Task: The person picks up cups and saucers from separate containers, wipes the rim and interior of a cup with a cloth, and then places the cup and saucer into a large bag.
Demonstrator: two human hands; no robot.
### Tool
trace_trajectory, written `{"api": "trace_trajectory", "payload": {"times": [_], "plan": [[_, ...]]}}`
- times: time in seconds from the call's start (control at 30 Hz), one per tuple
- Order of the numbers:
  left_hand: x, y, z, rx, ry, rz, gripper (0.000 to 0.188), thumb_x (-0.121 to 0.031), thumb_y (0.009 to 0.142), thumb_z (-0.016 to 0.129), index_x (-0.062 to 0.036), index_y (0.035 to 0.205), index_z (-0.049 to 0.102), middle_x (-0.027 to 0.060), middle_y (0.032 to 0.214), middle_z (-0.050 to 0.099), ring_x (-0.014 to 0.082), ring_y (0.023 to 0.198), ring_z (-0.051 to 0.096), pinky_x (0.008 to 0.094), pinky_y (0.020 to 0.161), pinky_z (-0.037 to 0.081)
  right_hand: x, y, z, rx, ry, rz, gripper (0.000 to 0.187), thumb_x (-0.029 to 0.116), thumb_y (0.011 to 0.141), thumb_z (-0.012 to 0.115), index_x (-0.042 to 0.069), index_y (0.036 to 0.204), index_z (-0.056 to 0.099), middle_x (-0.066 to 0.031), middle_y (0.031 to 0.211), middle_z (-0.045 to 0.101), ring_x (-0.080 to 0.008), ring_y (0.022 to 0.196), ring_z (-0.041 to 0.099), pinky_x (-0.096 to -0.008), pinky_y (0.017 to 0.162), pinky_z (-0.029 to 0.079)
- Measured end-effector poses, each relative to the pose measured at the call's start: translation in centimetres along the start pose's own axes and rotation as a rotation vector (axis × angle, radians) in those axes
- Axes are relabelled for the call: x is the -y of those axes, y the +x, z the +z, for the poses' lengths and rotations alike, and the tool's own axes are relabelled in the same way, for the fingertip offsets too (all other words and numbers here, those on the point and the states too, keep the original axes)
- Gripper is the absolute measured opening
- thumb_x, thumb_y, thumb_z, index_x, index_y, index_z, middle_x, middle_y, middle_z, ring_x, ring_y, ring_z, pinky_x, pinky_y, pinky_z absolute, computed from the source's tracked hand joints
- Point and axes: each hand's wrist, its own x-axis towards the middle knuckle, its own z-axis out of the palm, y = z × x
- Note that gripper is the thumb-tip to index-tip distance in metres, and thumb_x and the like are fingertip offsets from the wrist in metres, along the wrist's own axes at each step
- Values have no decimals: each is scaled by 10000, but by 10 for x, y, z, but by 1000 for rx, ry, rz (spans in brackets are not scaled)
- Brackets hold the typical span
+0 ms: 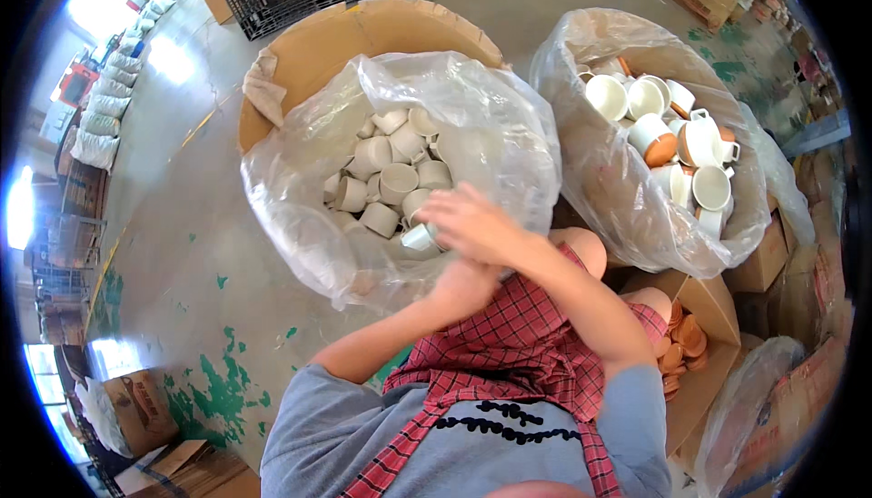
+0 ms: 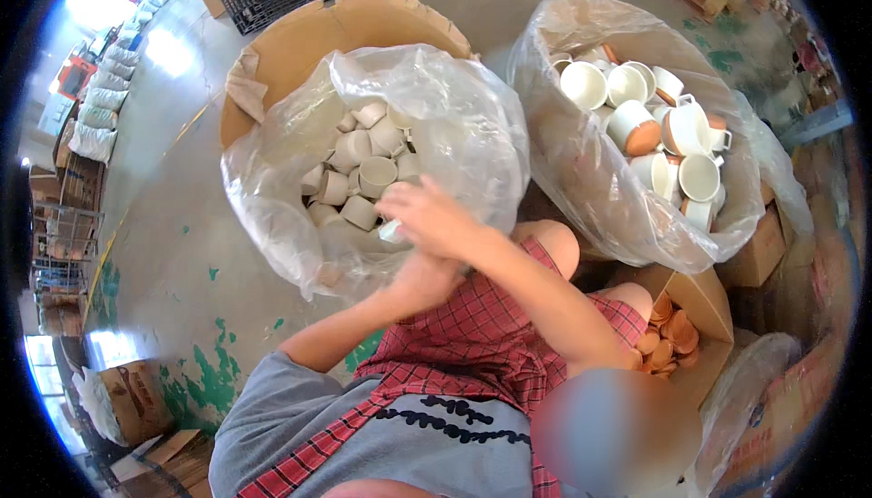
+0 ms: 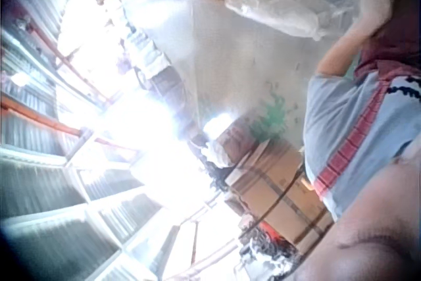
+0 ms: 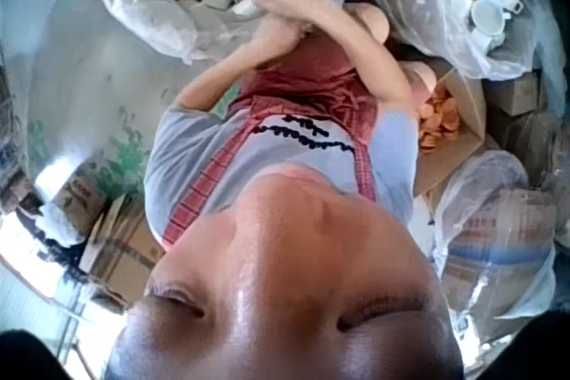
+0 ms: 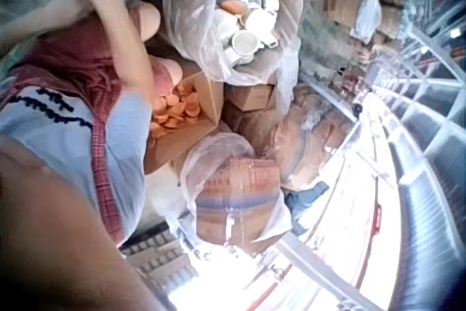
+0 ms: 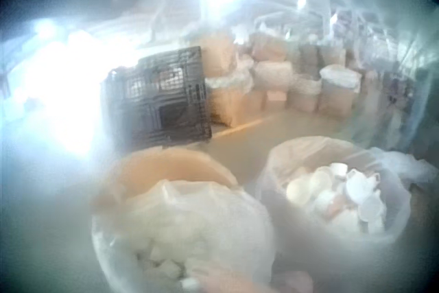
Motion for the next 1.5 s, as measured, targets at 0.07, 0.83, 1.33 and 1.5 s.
{"api": "trace_trajectory", "payload": {"times": [0.07,0.83,1.33,1.5], "plan": [[-4,5,24,-441,176,356,608,-195,807,577,28,1333,369,254,1377,360,381,1269,369,470,1059,281,3,35,15,575,-178,146,398,233,767,653,97,1140,624,-114,1232,558,-307,1243,427,-631,1034,226],[106,230,-62,-253,470,129,418,-251,913,502,-6,1250,474,157,1251,526,273,1140,492,392,962,376,26,-273,-140,-832,149,1025,321,16,814,610,2,1135,608,-94,1149,615,-212,1087,572,-337,932,452],[155,88,-109,-101,515,122,320,-161,822,622,54,1056,587,230,1044,597,411,1066,498,440,938,380,35,-570,66,-818,-567,1686,449,189,759,693,12,1149,558,-190,1150,541,-318,1037,542,-369,886,460],[73,4,-152,-405,-132,-283,358,-257,914,564,61,1079,573,176,995,597,239,925,575,352,797,467,-42,-522,99,32,-591,1540,535,269,866,497,127,1371,391,-110,1472,274,-330,1374,191,-594,1023,267]]}}
